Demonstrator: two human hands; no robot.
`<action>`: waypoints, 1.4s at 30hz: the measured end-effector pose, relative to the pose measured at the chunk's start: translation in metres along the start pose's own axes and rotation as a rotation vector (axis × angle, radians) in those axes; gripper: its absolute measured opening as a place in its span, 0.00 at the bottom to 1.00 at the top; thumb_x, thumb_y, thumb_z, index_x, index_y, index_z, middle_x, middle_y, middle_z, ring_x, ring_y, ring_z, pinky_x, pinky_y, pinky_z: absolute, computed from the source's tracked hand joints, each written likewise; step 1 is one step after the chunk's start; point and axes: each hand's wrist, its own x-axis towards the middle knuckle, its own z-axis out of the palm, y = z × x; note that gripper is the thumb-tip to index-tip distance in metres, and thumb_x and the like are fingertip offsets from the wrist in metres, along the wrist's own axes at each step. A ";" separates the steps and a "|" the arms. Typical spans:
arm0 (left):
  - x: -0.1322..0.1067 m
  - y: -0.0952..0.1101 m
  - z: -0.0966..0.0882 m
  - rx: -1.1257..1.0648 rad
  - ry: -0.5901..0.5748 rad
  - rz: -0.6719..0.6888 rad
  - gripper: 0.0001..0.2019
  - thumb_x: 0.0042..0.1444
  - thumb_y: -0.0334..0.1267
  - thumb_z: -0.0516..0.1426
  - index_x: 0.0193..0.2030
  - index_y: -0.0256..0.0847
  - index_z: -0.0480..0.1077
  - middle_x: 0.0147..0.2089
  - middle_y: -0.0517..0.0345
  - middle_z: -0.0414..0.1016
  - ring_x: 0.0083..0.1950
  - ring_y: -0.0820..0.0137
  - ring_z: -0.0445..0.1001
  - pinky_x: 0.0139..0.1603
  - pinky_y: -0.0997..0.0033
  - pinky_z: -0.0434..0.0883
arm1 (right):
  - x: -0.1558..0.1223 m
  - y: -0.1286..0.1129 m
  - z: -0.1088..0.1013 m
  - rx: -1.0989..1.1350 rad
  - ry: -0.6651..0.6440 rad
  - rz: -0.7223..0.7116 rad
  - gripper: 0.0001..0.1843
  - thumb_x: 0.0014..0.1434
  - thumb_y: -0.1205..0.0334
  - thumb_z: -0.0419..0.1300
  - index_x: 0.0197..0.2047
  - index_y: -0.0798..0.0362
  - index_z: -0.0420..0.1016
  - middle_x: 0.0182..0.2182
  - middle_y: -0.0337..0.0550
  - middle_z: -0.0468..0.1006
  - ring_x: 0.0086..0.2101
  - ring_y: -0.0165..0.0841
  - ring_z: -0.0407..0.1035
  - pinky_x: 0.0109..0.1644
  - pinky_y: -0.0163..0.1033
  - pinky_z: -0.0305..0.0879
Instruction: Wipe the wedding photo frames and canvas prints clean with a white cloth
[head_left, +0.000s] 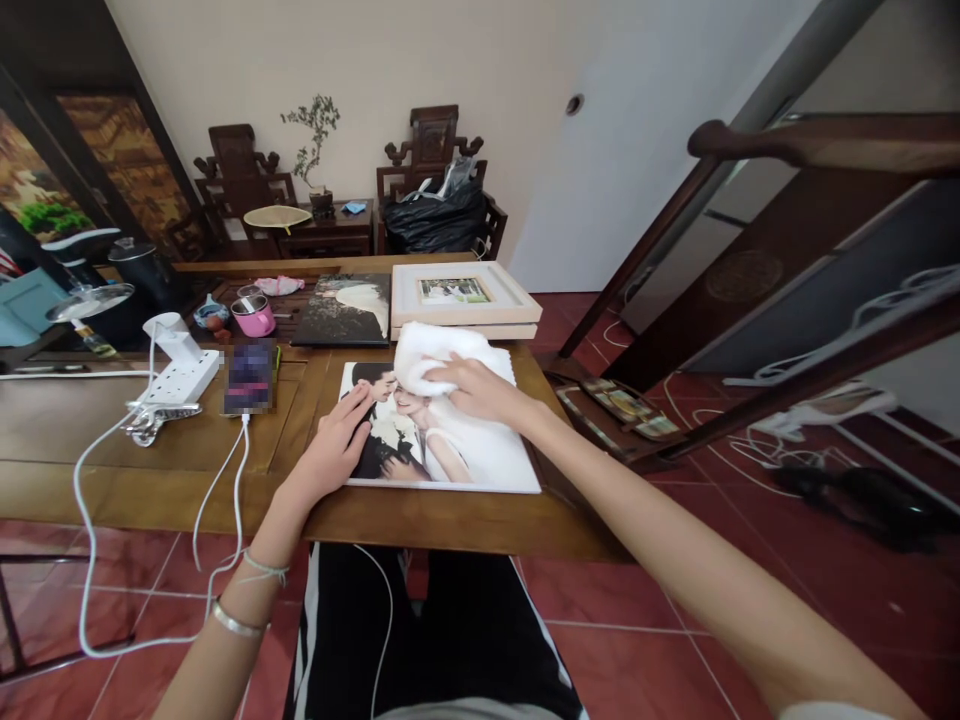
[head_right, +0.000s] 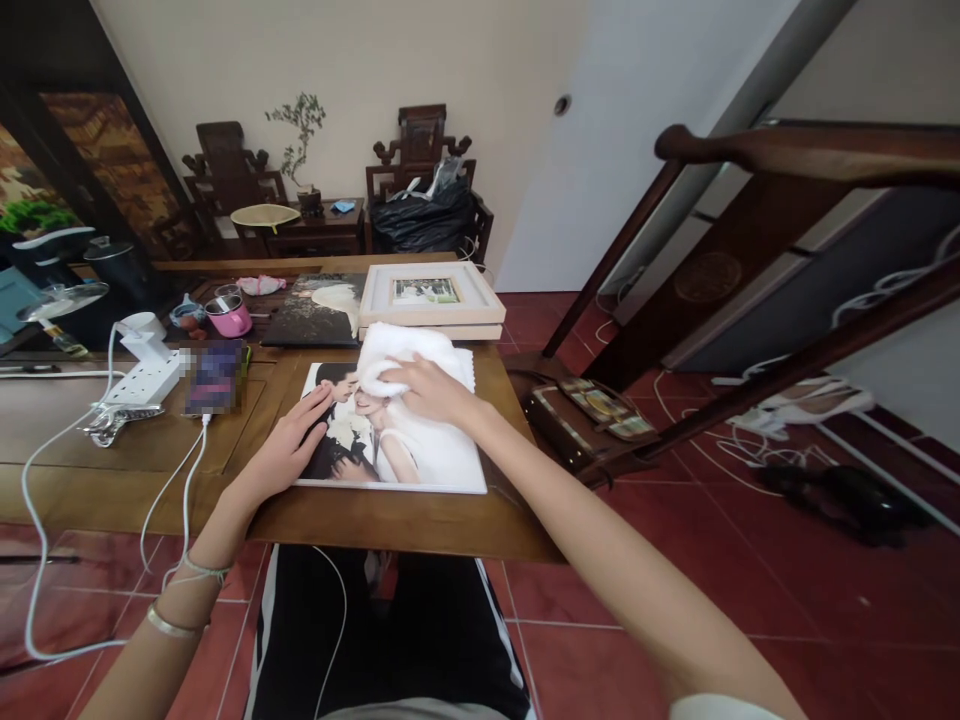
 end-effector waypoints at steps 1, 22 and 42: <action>0.000 -0.001 0.000 -0.003 0.005 0.008 0.24 0.65 0.39 0.43 0.67 0.39 0.55 0.72 0.49 0.49 0.72 0.62 0.48 0.69 0.52 0.51 | 0.005 0.005 0.000 0.002 0.013 0.020 0.28 0.43 0.81 0.44 0.41 0.53 0.75 0.47 0.45 0.79 0.49 0.43 0.71 0.59 0.56 0.58; -0.001 -0.003 0.004 -0.007 0.026 0.009 0.23 0.65 0.38 0.43 0.67 0.40 0.55 0.71 0.49 0.50 0.72 0.63 0.49 0.69 0.52 0.52 | -0.084 -0.097 0.002 0.073 -0.178 -0.094 0.33 0.38 0.82 0.46 0.45 0.54 0.75 0.62 0.50 0.64 0.65 0.41 0.48 0.67 0.61 0.40; 0.000 -0.002 0.003 0.004 -0.008 -0.014 0.24 0.65 0.37 0.41 0.67 0.37 0.53 0.72 0.47 0.48 0.72 0.63 0.48 0.69 0.52 0.51 | -0.042 -0.085 0.010 0.002 -0.177 -0.031 0.35 0.41 0.83 0.46 0.50 0.56 0.73 0.62 0.55 0.63 0.64 0.46 0.48 0.65 0.65 0.41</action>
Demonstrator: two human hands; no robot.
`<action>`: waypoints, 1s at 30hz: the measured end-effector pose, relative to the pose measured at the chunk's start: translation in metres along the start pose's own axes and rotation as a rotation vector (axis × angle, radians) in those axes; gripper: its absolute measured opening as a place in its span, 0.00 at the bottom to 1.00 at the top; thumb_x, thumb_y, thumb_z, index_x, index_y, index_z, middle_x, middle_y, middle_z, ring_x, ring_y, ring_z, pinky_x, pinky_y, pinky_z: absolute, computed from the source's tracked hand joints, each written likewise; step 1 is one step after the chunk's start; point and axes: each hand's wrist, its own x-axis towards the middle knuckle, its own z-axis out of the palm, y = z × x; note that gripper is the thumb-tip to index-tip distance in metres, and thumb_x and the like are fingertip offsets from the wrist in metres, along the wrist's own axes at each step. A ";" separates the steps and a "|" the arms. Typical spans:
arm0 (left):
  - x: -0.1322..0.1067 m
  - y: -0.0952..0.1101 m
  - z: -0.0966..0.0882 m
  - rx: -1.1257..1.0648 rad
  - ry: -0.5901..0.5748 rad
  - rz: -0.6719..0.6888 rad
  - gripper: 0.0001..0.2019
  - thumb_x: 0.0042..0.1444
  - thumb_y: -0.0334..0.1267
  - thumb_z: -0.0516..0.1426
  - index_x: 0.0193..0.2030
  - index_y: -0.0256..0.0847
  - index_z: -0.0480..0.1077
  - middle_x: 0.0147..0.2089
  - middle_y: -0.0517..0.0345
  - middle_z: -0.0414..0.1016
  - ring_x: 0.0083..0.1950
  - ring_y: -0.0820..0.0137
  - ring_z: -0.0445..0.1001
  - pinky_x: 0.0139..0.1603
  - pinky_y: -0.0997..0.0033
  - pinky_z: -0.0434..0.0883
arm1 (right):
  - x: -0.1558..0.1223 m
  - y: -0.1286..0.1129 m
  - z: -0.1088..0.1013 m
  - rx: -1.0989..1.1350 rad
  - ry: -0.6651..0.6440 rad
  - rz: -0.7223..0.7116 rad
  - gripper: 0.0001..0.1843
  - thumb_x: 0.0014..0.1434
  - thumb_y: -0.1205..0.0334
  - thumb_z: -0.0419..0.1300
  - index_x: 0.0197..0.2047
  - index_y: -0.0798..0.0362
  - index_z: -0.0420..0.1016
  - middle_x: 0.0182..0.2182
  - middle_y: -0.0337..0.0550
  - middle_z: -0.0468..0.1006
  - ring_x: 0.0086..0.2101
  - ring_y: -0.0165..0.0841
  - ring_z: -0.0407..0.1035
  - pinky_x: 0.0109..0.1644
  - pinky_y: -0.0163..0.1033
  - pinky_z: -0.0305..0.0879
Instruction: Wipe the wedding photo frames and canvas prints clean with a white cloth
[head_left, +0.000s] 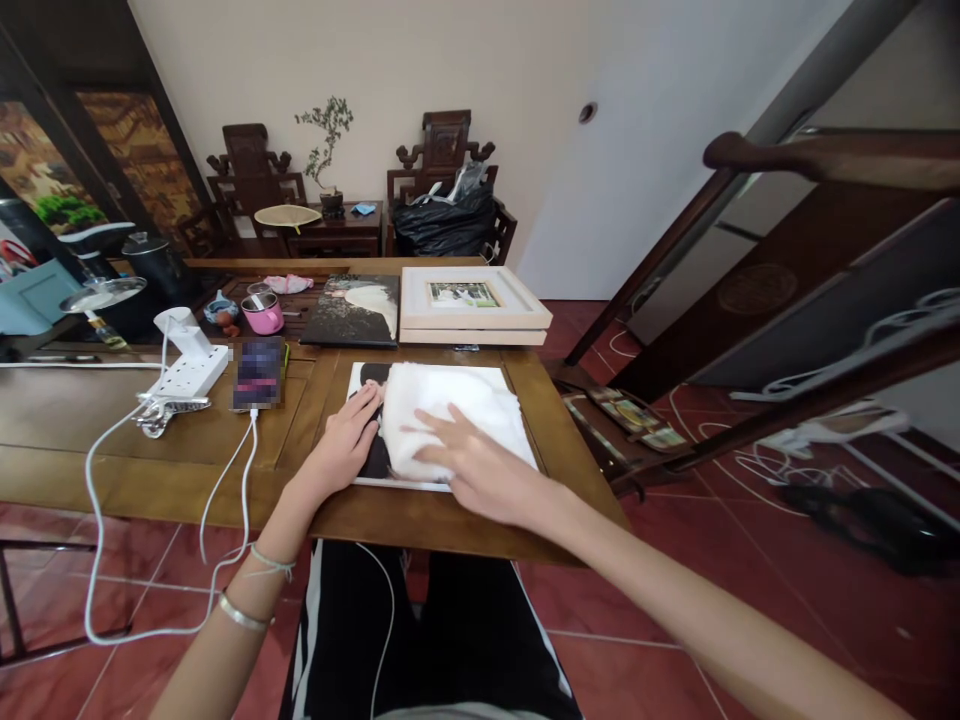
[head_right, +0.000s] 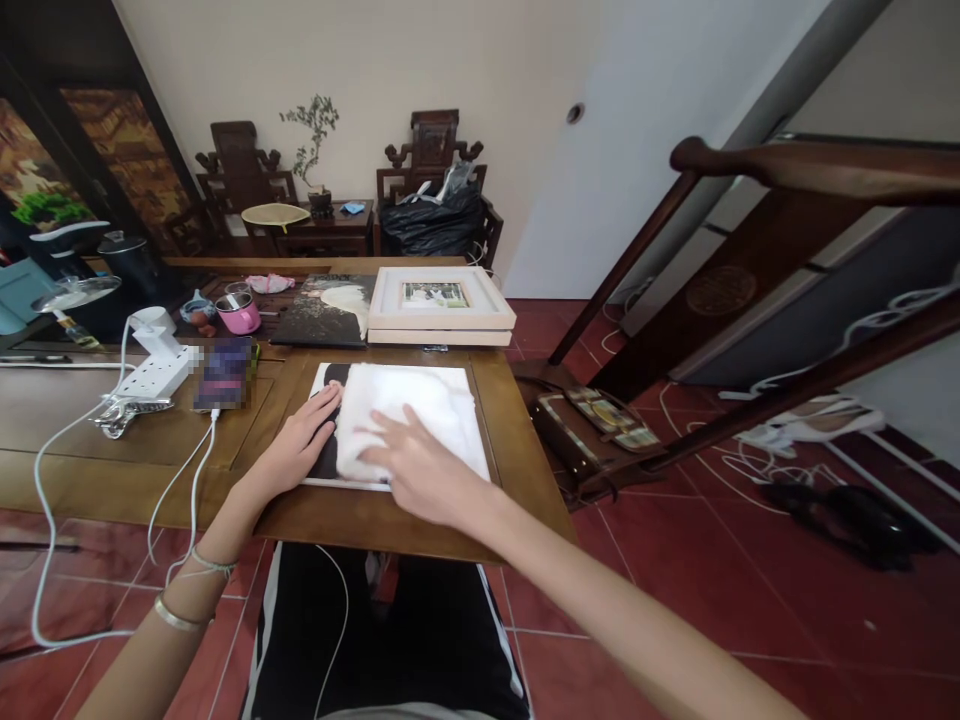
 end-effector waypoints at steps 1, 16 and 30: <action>0.000 0.000 0.000 -0.005 0.002 0.000 0.24 0.65 0.37 0.41 0.67 0.37 0.54 0.72 0.47 0.49 0.72 0.63 0.48 0.69 0.52 0.51 | -0.010 -0.011 0.001 0.014 -0.021 -0.026 0.35 0.40 0.83 0.46 0.50 0.55 0.73 0.62 0.52 0.63 0.65 0.45 0.47 0.66 0.65 0.39; 0.001 -0.003 0.001 -0.032 0.040 0.013 0.23 0.64 0.36 0.42 0.65 0.36 0.57 0.71 0.47 0.51 0.71 0.62 0.50 0.69 0.52 0.51 | 0.044 0.042 -0.002 0.008 0.043 0.059 0.32 0.45 0.80 0.47 0.53 0.55 0.70 0.57 0.55 0.70 0.64 0.43 0.51 0.64 0.61 0.44; 0.001 -0.004 0.003 -0.046 0.044 0.017 0.24 0.64 0.35 0.42 0.66 0.35 0.56 0.71 0.46 0.51 0.71 0.63 0.50 0.69 0.53 0.52 | 0.024 0.016 -0.005 -0.028 0.002 0.047 0.32 0.44 0.82 0.46 0.51 0.58 0.72 0.58 0.58 0.68 0.63 0.47 0.53 0.64 0.62 0.45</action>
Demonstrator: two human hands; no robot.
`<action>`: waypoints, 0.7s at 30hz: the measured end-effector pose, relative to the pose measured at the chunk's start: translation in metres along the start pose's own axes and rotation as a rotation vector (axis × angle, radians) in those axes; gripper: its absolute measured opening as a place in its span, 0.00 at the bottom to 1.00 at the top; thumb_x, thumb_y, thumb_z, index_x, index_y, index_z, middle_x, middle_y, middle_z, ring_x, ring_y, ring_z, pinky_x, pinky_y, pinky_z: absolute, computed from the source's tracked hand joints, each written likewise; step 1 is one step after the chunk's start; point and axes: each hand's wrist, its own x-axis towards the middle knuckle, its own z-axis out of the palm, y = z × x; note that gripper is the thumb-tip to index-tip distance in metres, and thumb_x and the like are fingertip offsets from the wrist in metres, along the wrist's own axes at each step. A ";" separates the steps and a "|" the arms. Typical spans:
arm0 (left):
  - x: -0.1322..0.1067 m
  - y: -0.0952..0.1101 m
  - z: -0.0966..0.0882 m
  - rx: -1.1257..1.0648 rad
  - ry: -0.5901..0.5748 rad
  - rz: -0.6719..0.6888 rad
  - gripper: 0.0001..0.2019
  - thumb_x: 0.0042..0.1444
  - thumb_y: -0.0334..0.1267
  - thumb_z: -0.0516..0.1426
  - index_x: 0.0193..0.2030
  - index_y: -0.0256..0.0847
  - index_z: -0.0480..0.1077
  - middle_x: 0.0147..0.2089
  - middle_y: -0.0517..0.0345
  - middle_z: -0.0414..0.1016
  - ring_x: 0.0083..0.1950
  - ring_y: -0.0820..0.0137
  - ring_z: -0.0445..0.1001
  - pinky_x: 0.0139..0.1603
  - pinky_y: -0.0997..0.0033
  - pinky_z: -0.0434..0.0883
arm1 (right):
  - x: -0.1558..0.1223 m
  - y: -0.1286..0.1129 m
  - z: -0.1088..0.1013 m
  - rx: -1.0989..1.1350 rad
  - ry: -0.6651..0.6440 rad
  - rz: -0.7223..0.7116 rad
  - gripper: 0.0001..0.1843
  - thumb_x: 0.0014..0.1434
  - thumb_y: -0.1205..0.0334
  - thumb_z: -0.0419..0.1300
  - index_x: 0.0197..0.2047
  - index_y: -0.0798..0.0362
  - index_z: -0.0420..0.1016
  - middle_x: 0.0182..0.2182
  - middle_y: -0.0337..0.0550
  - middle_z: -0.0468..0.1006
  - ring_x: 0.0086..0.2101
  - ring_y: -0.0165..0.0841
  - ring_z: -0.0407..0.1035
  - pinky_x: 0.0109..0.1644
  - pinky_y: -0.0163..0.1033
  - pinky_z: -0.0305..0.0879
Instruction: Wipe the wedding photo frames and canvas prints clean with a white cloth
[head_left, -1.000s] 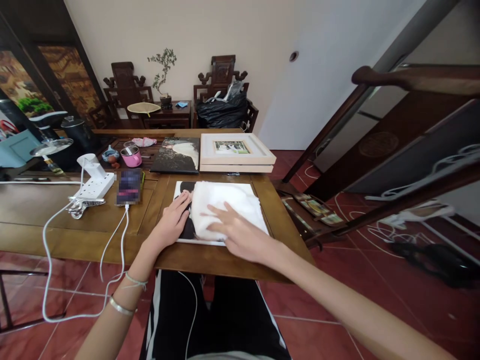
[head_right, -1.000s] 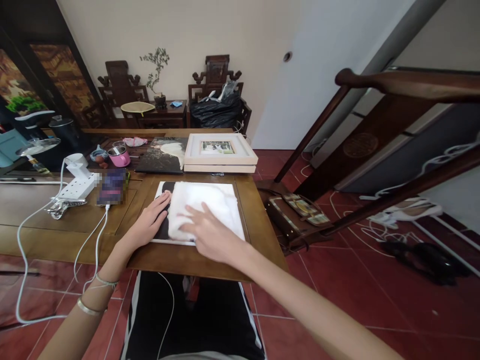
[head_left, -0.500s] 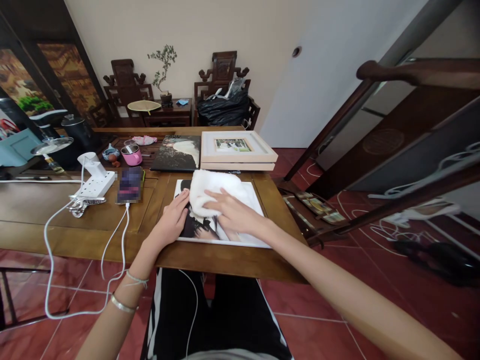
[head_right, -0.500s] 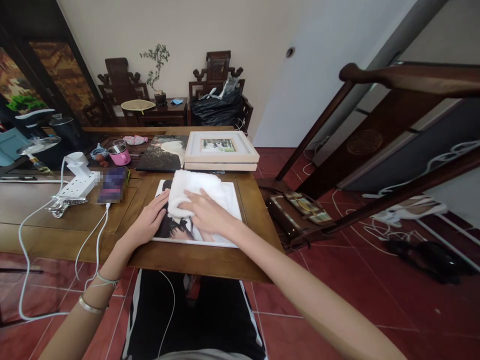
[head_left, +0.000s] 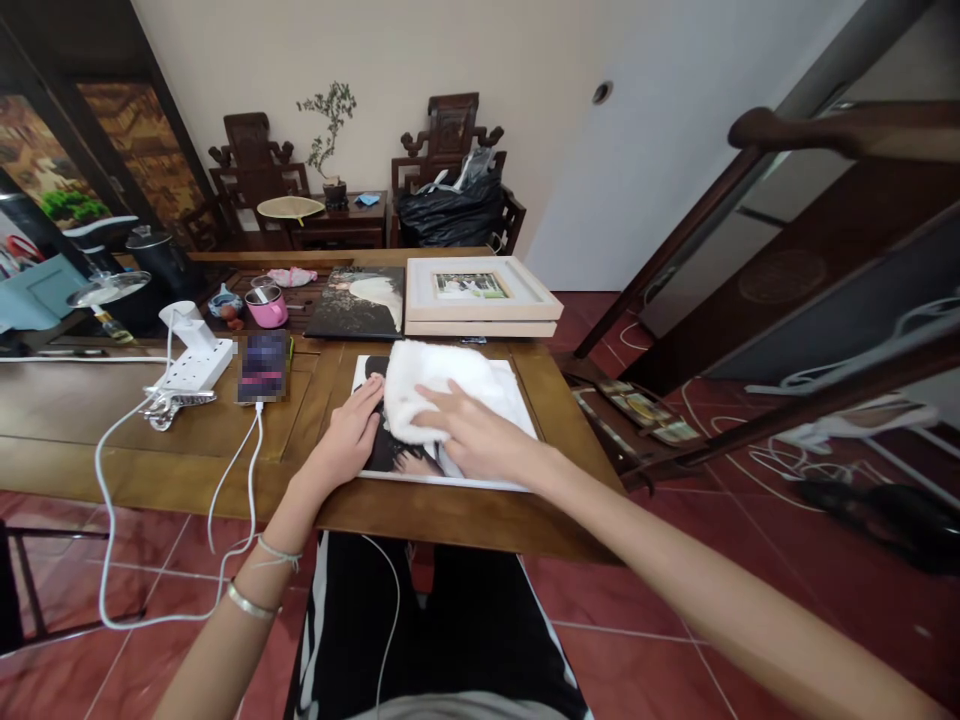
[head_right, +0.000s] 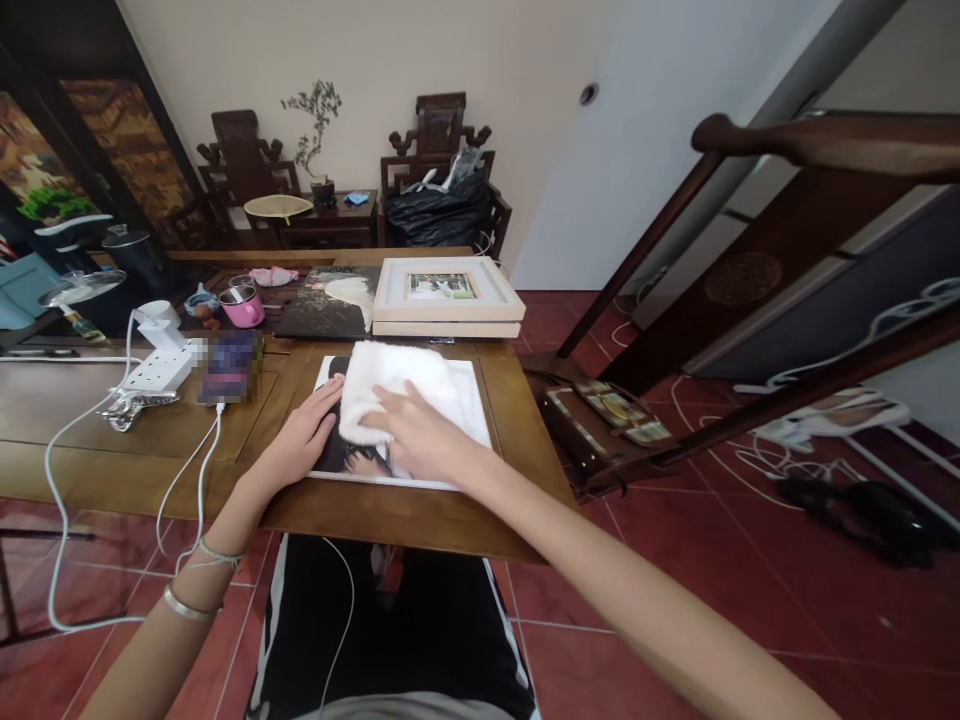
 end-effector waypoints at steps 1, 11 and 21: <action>0.000 0.000 0.000 -0.001 -0.001 -0.001 0.24 0.64 0.35 0.42 0.66 0.35 0.56 0.71 0.46 0.51 0.71 0.63 0.50 0.69 0.53 0.52 | -0.012 -0.012 0.002 -0.003 -0.016 -0.029 0.33 0.43 0.82 0.46 0.52 0.57 0.72 0.60 0.56 0.66 0.64 0.46 0.50 0.64 0.64 0.43; -0.002 0.006 -0.002 0.009 -0.017 -0.041 0.24 0.64 0.34 0.42 0.67 0.38 0.55 0.71 0.48 0.50 0.72 0.63 0.48 0.69 0.50 0.52 | -0.055 -0.040 0.008 0.023 -0.016 -0.054 0.33 0.40 0.82 0.47 0.48 0.54 0.75 0.62 0.49 0.64 0.65 0.44 0.48 0.66 0.63 0.43; -0.003 0.003 -0.001 -0.083 0.209 0.087 0.22 0.66 0.38 0.44 0.64 0.37 0.59 0.68 0.46 0.58 0.70 0.64 0.52 0.69 0.55 0.52 | 0.022 0.005 0.006 -0.066 0.015 0.097 0.31 0.48 0.81 0.50 0.55 0.57 0.69 0.60 0.58 0.66 0.64 0.50 0.48 0.62 0.68 0.46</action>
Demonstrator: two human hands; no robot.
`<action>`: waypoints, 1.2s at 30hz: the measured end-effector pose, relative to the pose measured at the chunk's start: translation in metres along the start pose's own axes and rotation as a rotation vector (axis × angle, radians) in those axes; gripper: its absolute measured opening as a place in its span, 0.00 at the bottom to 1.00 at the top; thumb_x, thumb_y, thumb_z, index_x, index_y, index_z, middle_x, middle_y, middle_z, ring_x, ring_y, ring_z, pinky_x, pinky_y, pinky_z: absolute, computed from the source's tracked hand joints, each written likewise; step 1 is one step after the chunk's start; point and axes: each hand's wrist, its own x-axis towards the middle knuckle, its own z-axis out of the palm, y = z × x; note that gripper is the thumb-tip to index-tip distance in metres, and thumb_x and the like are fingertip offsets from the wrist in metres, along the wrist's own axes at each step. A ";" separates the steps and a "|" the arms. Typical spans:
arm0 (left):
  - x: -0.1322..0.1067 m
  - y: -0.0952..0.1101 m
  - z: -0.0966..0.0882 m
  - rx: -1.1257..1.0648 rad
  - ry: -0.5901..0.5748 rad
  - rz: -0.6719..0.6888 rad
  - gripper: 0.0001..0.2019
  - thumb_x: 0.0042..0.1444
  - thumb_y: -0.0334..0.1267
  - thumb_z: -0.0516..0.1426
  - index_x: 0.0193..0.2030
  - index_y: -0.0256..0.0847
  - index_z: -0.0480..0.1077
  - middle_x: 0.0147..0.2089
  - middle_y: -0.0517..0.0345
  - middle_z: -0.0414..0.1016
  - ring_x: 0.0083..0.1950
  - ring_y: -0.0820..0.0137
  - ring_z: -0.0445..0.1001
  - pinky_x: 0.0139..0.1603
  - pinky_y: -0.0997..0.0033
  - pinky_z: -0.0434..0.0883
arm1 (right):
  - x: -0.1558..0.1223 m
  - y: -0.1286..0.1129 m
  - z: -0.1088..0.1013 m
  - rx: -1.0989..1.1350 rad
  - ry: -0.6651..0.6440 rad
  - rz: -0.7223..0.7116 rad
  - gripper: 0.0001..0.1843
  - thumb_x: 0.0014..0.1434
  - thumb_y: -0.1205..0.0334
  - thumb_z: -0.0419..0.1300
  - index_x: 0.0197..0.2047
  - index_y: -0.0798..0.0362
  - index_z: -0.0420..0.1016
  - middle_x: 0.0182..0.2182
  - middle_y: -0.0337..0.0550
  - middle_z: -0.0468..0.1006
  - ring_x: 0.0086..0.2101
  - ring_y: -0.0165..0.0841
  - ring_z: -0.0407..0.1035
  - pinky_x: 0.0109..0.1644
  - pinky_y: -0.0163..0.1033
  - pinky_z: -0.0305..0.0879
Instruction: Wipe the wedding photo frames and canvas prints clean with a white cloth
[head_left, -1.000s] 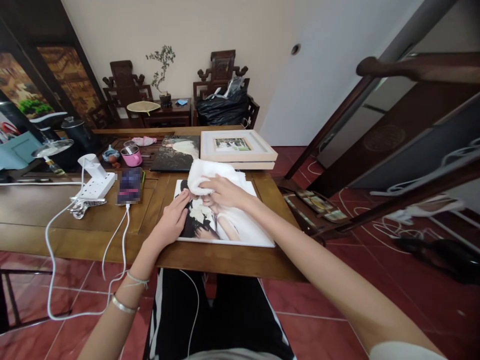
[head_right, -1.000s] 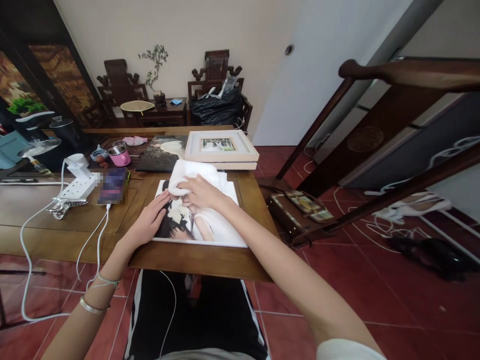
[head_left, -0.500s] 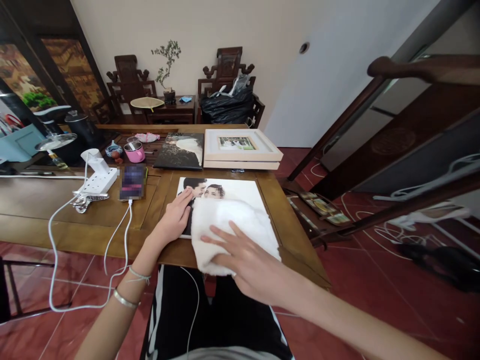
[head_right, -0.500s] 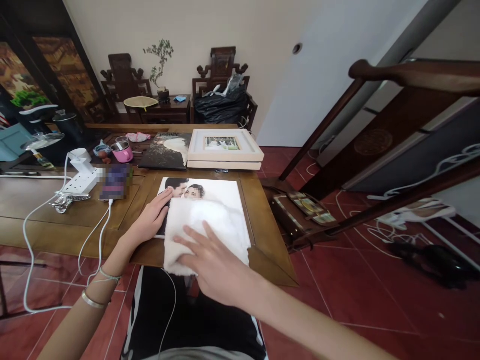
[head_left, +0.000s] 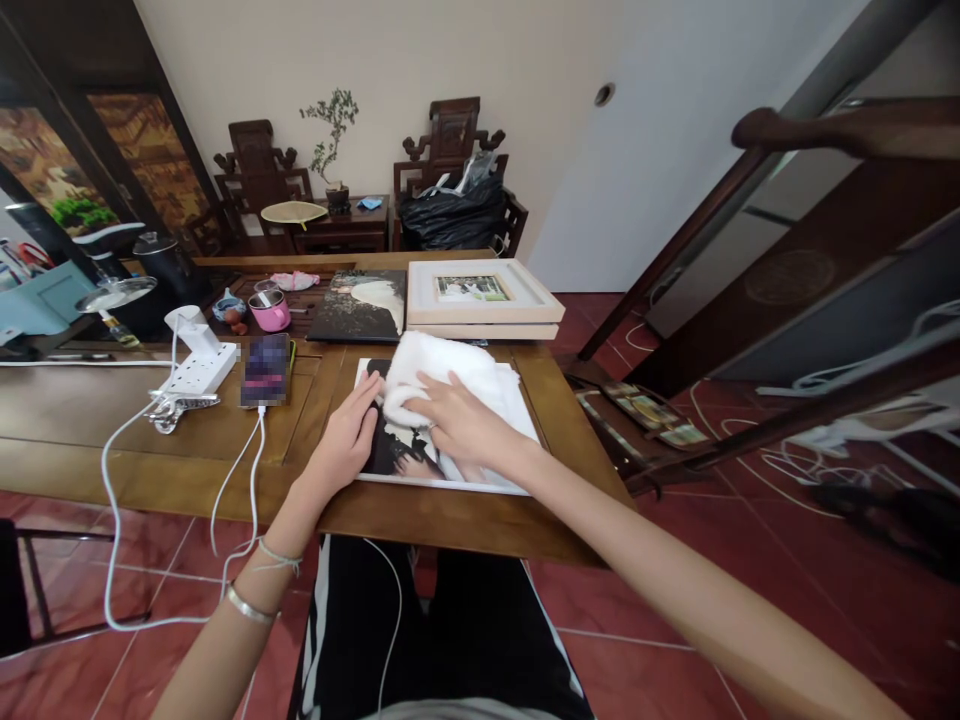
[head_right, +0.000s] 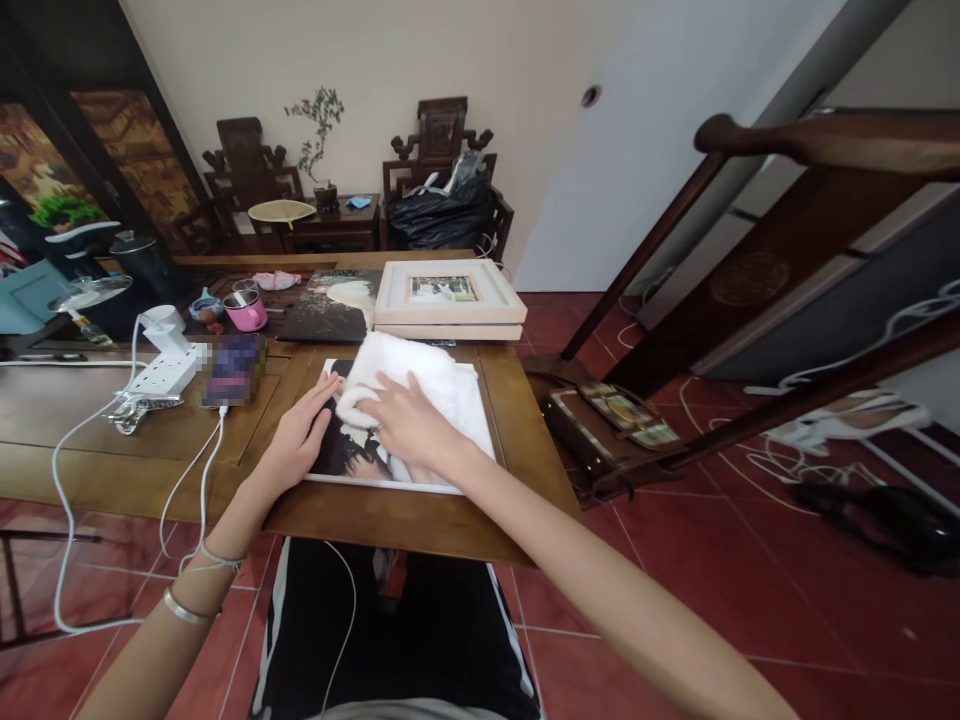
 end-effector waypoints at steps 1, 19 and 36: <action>0.000 0.001 -0.001 -0.015 0.044 0.009 0.22 0.66 0.39 0.43 0.64 0.37 0.60 0.68 0.46 0.59 0.70 0.64 0.52 0.70 0.55 0.52 | 0.003 -0.006 0.002 -0.001 -0.016 -0.045 0.30 0.48 0.80 0.51 0.55 0.57 0.70 0.61 0.58 0.64 0.64 0.51 0.48 0.61 0.68 0.45; 0.001 0.008 -0.002 0.049 -0.081 -0.030 0.22 0.65 0.40 0.44 0.63 0.36 0.62 0.67 0.47 0.60 0.68 0.62 0.57 0.69 0.55 0.55 | -0.066 0.004 -0.015 0.145 -0.005 -0.155 0.30 0.41 0.81 0.46 0.45 0.53 0.75 0.59 0.51 0.68 0.64 0.39 0.51 0.67 0.59 0.41; 0.002 0.003 -0.001 0.116 -0.093 -0.030 0.19 0.64 0.37 0.47 0.57 0.35 0.69 0.63 0.45 0.66 0.66 0.59 0.62 0.66 0.53 0.60 | 0.051 0.030 -0.010 0.332 0.044 -0.063 0.23 0.46 0.75 0.47 0.42 0.54 0.76 0.35 0.41 0.81 0.37 0.37 0.73 0.46 0.38 0.63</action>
